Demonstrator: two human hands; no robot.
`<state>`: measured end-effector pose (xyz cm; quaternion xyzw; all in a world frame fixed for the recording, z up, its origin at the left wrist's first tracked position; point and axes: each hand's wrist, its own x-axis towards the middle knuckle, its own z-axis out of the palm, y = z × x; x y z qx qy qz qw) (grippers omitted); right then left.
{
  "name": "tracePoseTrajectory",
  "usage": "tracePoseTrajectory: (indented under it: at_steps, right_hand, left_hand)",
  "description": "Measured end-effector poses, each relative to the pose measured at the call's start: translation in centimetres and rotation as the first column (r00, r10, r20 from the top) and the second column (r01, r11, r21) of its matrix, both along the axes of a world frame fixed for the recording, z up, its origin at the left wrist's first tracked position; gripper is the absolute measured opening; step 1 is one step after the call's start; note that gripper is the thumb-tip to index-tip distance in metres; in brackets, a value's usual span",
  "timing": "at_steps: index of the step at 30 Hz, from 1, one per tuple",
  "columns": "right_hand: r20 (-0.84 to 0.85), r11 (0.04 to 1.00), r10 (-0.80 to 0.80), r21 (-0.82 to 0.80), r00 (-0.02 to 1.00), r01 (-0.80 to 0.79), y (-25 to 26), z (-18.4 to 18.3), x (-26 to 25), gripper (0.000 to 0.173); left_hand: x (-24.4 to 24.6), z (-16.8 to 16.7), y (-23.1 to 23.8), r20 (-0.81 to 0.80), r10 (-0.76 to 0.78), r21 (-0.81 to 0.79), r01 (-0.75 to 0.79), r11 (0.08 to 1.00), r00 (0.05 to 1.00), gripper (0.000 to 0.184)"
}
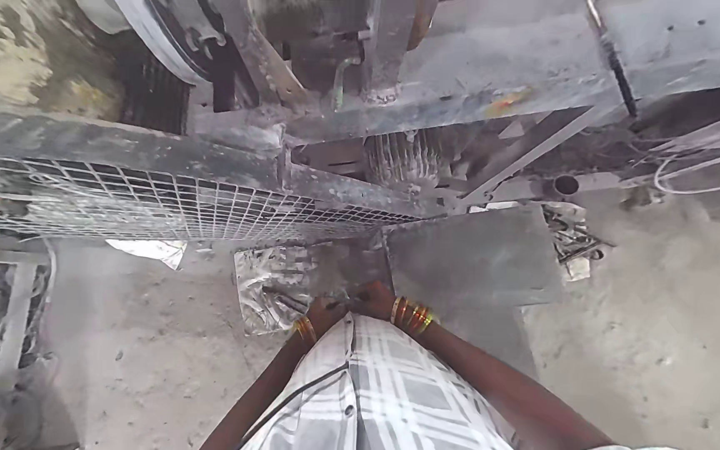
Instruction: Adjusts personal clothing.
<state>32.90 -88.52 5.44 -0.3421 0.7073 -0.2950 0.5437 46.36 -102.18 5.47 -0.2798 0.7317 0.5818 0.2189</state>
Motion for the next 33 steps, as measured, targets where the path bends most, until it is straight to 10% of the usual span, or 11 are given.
tracePoseTrajectory:
  at_steps: [14,24,27,30,33]
  right_hand:
    - [-0.070,0.988,0.101,0.124,0.992,-0.092,-0.7,2.4,0.0,0.033]
    - [-0.072,0.974,-0.101,-0.211,0.992,0.083,1.2,0.0,0.5,0.027]
    - [-0.219,0.993,0.014,0.116,0.976,0.012,1.0,-2.5,-1.8,0.038]
    - [-0.384,0.850,-0.183,0.401,0.905,0.342,1.5,-1.5,-5.3,0.051]
    - [-0.251,0.782,-0.422,0.385,0.871,0.490,6.8,-0.6,-5.3,0.043]
  left_hand:
    - [-1.1,2.0,-0.9,0.042,-0.200,-0.118,0.204,0.972,0.979,0.030]
    - [-0.9,0.8,-1.1,-0.098,-0.046,-0.018,0.045,0.999,0.994,0.020]
    - [-1.5,-1.3,-3.3,0.078,0.014,-0.199,0.002,0.980,0.997,0.028]
    - [-0.5,-1.4,-6.6,0.157,0.170,-0.520,-0.065,0.852,0.973,0.051]
    - [5.2,0.7,-7.0,0.349,0.163,-0.349,-0.034,0.937,0.923,0.048]
